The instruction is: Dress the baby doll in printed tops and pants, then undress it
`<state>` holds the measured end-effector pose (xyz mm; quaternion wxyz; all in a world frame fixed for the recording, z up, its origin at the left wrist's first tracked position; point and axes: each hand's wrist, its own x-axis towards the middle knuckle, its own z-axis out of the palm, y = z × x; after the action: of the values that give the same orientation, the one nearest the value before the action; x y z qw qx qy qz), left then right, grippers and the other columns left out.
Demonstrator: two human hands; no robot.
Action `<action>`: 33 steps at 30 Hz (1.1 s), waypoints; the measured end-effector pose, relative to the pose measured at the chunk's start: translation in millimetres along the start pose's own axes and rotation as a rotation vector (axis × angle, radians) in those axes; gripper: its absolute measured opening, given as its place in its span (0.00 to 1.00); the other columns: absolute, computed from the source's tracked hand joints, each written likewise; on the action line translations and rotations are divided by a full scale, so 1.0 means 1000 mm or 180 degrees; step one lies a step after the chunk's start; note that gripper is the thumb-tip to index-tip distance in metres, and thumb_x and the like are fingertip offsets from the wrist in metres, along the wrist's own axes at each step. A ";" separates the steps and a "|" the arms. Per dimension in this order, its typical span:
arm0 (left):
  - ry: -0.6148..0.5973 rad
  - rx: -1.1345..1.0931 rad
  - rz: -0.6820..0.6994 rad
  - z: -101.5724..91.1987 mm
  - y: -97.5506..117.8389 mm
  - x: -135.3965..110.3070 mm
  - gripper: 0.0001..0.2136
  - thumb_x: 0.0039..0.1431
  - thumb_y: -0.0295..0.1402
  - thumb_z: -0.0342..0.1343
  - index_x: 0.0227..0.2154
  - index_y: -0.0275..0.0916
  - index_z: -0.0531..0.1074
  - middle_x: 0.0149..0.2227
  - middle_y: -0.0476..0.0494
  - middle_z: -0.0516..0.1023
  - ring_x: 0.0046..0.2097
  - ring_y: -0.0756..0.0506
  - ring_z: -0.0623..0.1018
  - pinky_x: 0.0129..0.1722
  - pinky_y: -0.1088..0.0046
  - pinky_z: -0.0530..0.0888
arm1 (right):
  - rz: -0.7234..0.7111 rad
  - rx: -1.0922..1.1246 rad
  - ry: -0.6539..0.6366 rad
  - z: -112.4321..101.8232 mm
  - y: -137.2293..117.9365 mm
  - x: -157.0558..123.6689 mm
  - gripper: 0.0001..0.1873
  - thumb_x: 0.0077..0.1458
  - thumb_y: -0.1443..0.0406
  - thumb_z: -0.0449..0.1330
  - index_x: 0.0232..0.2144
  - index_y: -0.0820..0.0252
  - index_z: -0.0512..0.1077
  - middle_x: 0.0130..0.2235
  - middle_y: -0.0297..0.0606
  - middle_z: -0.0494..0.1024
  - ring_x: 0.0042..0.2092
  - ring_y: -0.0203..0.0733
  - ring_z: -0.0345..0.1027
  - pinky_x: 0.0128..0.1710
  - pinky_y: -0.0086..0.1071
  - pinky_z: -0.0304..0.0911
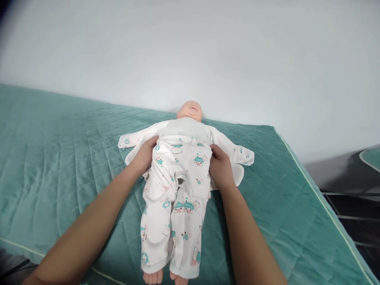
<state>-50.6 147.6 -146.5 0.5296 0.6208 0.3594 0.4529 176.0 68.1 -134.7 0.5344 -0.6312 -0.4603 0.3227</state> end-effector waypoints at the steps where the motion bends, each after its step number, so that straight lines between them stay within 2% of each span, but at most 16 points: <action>1: 0.0005 0.0086 0.0075 0.000 -0.001 0.000 0.11 0.56 0.31 0.54 0.38 0.38 0.78 0.41 0.44 0.83 0.46 0.41 0.77 0.51 0.63 0.72 | -0.0063 -0.0050 0.0005 0.000 0.001 0.000 0.06 0.45 0.60 0.62 0.28 0.54 0.73 0.31 0.31 0.78 0.34 0.41 0.66 0.34 0.33 0.64; 4: 0.0068 0.0397 0.0148 0.000 -0.001 0.001 0.10 0.55 0.28 0.51 0.36 0.38 0.77 0.40 0.44 0.82 0.44 0.42 0.76 0.50 0.64 0.71 | -0.0219 -0.0235 0.0009 -0.001 0.004 0.001 0.06 0.45 0.61 0.62 0.28 0.55 0.73 0.31 0.31 0.76 0.35 0.40 0.65 0.36 0.33 0.62; 7: 0.0159 0.0603 0.0042 -0.001 0.003 0.000 0.07 0.55 0.28 0.52 0.35 0.38 0.74 0.39 0.44 0.81 0.43 0.42 0.75 0.49 0.65 0.70 | -0.0356 -0.0493 0.0025 -0.001 0.006 0.000 0.06 0.45 0.62 0.61 0.29 0.56 0.72 0.31 0.31 0.74 0.35 0.41 0.64 0.37 0.33 0.60; 14: 0.0306 0.0321 -0.0177 0.001 0.004 -0.002 0.08 0.58 0.32 0.54 0.40 0.40 0.71 0.41 0.45 0.79 0.43 0.43 0.75 0.46 0.68 0.70 | -0.0522 -0.0855 0.0122 -0.001 0.009 0.000 0.05 0.48 0.61 0.59 0.29 0.56 0.72 0.31 0.32 0.76 0.36 0.43 0.66 0.38 0.34 0.61; 17: 0.0585 0.0350 -0.0059 -0.002 -0.001 0.001 0.06 0.61 0.33 0.53 0.39 0.40 0.71 0.40 0.45 0.79 0.43 0.44 0.75 0.47 0.67 0.71 | -0.0352 -0.0981 0.0469 -0.001 0.007 0.001 0.09 0.48 0.64 0.58 0.34 0.56 0.75 0.34 0.35 0.79 0.38 0.44 0.69 0.41 0.36 0.63; 21: 0.0939 0.0430 0.0458 -0.005 0.002 0.005 0.05 0.61 0.33 0.57 0.39 0.40 0.74 0.43 0.45 0.78 0.47 0.45 0.76 0.52 0.67 0.71 | -0.0257 -0.0658 0.0982 0.002 0.004 0.001 0.11 0.50 0.65 0.60 0.38 0.57 0.76 0.39 0.38 0.81 0.41 0.45 0.72 0.44 0.38 0.67; 23: 0.0813 0.0455 0.0800 -0.006 0.005 0.006 0.05 0.60 0.32 0.59 0.39 0.41 0.76 0.46 0.44 0.77 0.51 0.45 0.76 0.53 0.67 0.72 | -0.0405 -0.0346 0.1091 0.004 0.004 0.000 0.10 0.52 0.62 0.63 0.39 0.56 0.76 0.40 0.38 0.80 0.42 0.44 0.73 0.45 0.39 0.68; 25: 0.0519 0.0475 0.1010 -0.007 0.007 0.006 0.06 0.60 0.31 0.60 0.39 0.42 0.78 0.48 0.43 0.76 0.53 0.44 0.75 0.54 0.66 0.72 | -0.0602 -0.0133 0.0986 0.004 0.004 -0.001 0.11 0.54 0.59 0.65 0.39 0.54 0.76 0.42 0.37 0.79 0.43 0.43 0.72 0.46 0.38 0.68; 27: 0.0216 0.0463 0.1011 -0.008 0.008 0.006 0.06 0.61 0.31 0.59 0.39 0.43 0.78 0.48 0.43 0.76 0.53 0.44 0.75 0.53 0.66 0.73 | -0.0716 -0.0057 0.0684 0.002 0.004 -0.001 0.10 0.55 0.58 0.65 0.39 0.53 0.76 0.41 0.36 0.79 0.44 0.43 0.72 0.48 0.38 0.67; 30: -0.0054 0.0464 0.0926 -0.011 0.008 0.008 0.06 0.62 0.33 0.59 0.41 0.43 0.79 0.48 0.43 0.77 0.53 0.45 0.75 0.53 0.66 0.72 | -0.0642 -0.0034 0.0258 -0.002 0.005 0.001 0.09 0.56 0.56 0.64 0.37 0.52 0.76 0.39 0.34 0.78 0.43 0.42 0.70 0.48 0.38 0.66; 33: -0.0260 0.0476 0.0810 -0.013 0.010 0.009 0.07 0.62 0.34 0.59 0.41 0.43 0.78 0.48 0.43 0.76 0.51 0.45 0.75 0.52 0.67 0.71 | -0.0528 -0.0115 0.0039 -0.007 0.007 0.004 0.11 0.57 0.53 0.64 0.38 0.51 0.77 0.40 0.33 0.78 0.44 0.43 0.70 0.48 0.38 0.66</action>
<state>-60.1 158.7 -134.7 0.4343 0.7169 0.2887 0.4627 185.1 68.7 -139.3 0.5506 -0.6024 -0.5135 0.2652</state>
